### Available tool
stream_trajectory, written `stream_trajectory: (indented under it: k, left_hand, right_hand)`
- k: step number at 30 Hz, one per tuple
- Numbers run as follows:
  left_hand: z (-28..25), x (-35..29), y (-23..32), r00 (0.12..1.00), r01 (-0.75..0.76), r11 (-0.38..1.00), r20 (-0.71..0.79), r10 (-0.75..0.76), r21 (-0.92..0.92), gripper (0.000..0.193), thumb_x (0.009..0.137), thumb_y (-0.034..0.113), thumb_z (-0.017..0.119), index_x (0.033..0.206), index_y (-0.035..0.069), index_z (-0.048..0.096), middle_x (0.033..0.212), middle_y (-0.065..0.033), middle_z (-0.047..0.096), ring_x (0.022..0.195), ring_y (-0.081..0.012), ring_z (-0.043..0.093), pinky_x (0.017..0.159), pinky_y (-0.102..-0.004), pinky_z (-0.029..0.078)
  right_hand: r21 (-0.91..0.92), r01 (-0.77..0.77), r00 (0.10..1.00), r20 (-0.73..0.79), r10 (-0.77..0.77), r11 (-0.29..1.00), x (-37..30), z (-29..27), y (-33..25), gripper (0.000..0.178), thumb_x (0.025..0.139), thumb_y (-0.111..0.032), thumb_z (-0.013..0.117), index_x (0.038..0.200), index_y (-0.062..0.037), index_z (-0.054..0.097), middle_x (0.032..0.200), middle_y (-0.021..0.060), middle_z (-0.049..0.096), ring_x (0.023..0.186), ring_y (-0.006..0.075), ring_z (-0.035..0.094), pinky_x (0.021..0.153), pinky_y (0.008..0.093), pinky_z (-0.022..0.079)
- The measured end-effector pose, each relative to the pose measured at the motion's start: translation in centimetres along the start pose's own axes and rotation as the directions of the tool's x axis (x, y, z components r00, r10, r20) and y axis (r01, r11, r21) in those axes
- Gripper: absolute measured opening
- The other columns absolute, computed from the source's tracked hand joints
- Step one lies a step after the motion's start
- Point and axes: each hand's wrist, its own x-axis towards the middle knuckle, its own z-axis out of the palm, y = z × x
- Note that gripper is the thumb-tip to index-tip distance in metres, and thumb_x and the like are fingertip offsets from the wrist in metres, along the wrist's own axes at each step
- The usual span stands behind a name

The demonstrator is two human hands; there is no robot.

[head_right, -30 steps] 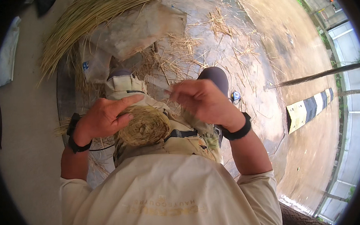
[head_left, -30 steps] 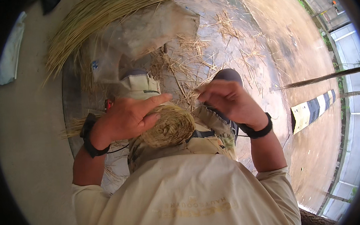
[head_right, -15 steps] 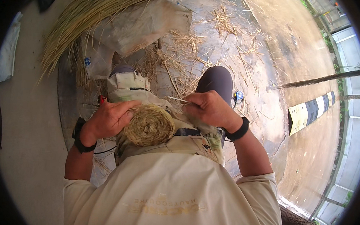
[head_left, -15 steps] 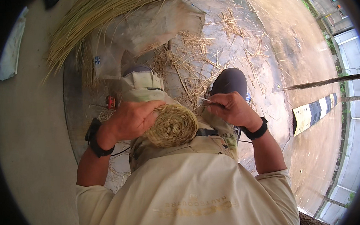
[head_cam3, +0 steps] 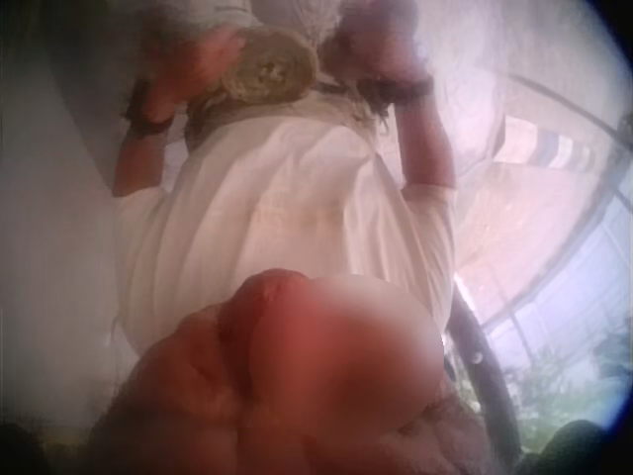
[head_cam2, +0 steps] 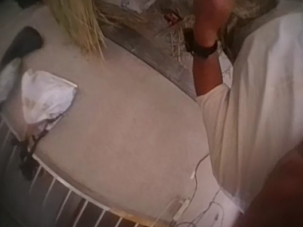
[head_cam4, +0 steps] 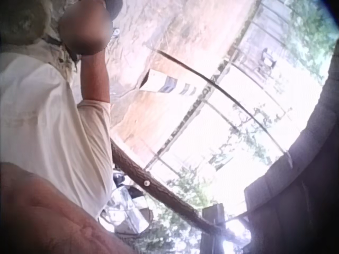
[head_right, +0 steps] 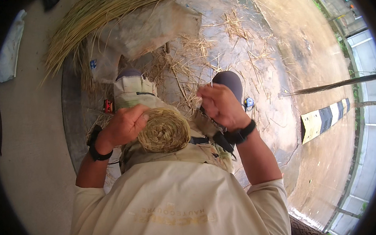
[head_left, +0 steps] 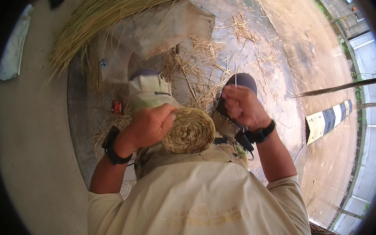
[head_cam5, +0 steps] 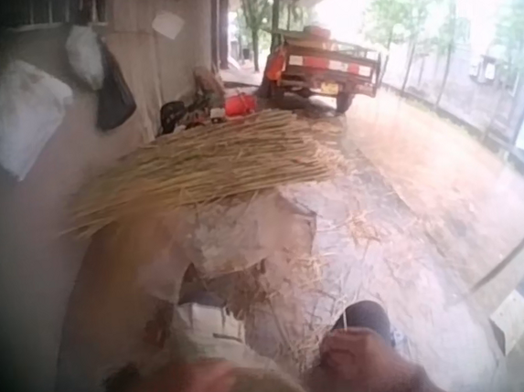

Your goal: Weaving and sewing natural fibers into a circular mat using a needle.

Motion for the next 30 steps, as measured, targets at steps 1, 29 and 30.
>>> stream_trajectory:
  k: [1, 29, 30]
  left_hand:
    - [-0.1, 0.4, 0.5, 1.000, -0.019, 0.999, 0.021, 0.019, 0.028, 0.018, 0.100, 0.012, 0.059, 0.112, -0.001, 0.064, 0.083, -0.0231, 0.068, 0.077, -0.0396, 0.070, 0.067, -0.0443, 0.053]
    - [-2.1, -1.0, -2.1, 0.942, 0.247, 0.954, -0.189, -0.278, -0.169, 0.025, 0.099, 0.020, 0.063, 0.088, -0.003, 0.061, 0.065, -0.0173, 0.053, 0.058, -0.0219, 0.049, 0.058, -0.0399, 0.044]
    - [-1.9, -1.0, -2.0, 0.940, 0.236, 0.958, -0.212, -0.268, -0.162, 0.024, 0.099, 0.019, 0.063, 0.088, -0.003, 0.061, 0.065, -0.0174, 0.053, 0.057, -0.0228, 0.049, 0.058, -0.0401, 0.044]
  right_hand:
    - [0.145, -0.114, 0.993, 0.043, 0.109, 0.983, 1.9, -0.3, -0.3, 0.016, 0.094, -0.012, 0.063, 0.101, 0.0026, 0.064, 0.076, 0.0026, 0.061, 0.067, 0.0187, 0.062, 0.062, 0.0322, 0.051]
    - [0.422, -0.455, 0.833, -0.108, 0.542, 0.784, 1.7, 4.0, -10.1, 0.021, 0.101, 0.001, 0.056, 0.120, 0.0044, 0.065, 0.086, 0.0130, 0.070, 0.073, 0.0164, 0.068, 0.069, 0.0318, 0.056]
    - [0.306, -0.569, 0.803, 0.005, 0.596, 0.763, 2.8, 3.7, -11.2, 0.018, 0.099, -0.002, 0.059, 0.115, 0.0013, 0.066, 0.072, 0.0131, 0.067, 0.059, 0.0257, 0.068, 0.061, 0.0374, 0.056]
